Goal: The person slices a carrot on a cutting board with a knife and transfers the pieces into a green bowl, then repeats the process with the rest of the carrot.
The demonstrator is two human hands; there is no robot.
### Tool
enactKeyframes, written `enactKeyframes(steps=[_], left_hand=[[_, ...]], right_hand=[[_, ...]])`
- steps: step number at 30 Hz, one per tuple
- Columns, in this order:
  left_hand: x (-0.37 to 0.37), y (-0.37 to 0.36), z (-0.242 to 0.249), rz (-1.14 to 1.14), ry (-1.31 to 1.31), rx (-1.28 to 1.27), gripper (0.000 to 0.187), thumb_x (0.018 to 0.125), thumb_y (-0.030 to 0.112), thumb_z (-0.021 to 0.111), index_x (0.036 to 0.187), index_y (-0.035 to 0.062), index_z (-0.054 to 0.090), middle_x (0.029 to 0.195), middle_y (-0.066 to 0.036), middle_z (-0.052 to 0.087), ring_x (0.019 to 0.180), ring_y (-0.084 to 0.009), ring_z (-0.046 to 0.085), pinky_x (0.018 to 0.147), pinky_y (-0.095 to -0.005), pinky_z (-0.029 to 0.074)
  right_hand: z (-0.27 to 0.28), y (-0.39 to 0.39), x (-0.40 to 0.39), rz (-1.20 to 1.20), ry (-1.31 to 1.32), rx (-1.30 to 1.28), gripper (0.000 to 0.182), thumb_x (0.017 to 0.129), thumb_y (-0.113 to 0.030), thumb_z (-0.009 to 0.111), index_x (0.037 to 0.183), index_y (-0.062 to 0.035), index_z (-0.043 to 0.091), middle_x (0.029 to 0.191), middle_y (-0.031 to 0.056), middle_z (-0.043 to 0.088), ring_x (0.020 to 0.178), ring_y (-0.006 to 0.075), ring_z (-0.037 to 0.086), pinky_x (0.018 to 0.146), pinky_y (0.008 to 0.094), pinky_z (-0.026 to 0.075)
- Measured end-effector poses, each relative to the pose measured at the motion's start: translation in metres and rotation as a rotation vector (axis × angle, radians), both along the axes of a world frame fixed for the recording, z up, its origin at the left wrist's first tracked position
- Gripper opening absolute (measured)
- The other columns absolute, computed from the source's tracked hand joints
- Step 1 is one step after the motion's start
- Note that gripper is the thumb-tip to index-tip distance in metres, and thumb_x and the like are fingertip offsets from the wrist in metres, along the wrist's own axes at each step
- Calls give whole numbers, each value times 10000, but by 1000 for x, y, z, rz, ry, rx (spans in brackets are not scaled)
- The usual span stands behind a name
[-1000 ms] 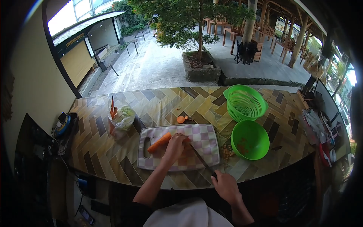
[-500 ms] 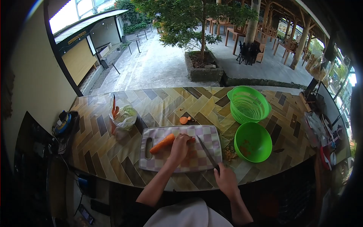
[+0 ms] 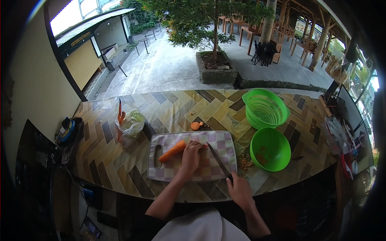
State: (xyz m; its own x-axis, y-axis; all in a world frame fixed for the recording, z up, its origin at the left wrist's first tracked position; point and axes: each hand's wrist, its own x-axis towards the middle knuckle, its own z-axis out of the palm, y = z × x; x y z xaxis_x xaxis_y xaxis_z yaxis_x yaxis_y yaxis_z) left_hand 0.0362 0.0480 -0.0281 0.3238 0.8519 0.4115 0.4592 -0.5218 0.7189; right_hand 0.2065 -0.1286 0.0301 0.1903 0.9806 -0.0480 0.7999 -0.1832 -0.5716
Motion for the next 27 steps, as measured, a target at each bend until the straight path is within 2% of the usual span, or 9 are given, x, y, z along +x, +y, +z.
enactKeyframes(steps=[7,10,13,16,22,27], left_hand=[[-5,-16,7,106,20,72,383,723,-38,583,1087,-28,700,1050,-179,681,1021,-332,616,923,-393,506],[-11,-20,9,95,161,45,341,725,-42,580,1045,-31,698,1020,-184,675,1023,-336,613,911,-409,503],[-9,-18,9,90,167,25,266,719,-45,587,964,-29,690,990,-188,665,1030,-351,604,903,-423,498],[-6,-14,5,122,176,61,168,785,2,615,936,-20,686,985,-179,669,988,-355,617,878,-423,496],[1,-13,6,142,107,14,83,879,28,583,927,-22,628,968,-185,630,963,-375,597,851,-442,475],[5,-5,13,151,108,-41,88,886,33,573,922,-27,626,966,-182,632,948,-375,605,841,-442,478]], right_hand=[[6,2,-5,-11,-3,-63,258,965,-230,550,1087,-3,555,802,273,649,808,473,627,693,560,462],[6,4,-4,-8,7,-49,257,962,-231,555,1081,-3,559,800,271,649,807,474,626,695,560,463],[4,4,-1,9,-2,-16,246,963,-229,551,1069,-7,553,783,259,652,787,467,632,687,556,470],[5,3,0,28,-34,-10,231,969,-225,537,1060,-12,538,762,243,655,757,453,642,674,549,481],[3,1,2,28,9,-6,237,965,-226,545,1056,-7,548,760,255,650,760,459,637,679,552,477],[-2,-1,5,26,18,27,245,965,-233,546,1061,-7,555,762,260,648,767,463,636,686,552,476]])
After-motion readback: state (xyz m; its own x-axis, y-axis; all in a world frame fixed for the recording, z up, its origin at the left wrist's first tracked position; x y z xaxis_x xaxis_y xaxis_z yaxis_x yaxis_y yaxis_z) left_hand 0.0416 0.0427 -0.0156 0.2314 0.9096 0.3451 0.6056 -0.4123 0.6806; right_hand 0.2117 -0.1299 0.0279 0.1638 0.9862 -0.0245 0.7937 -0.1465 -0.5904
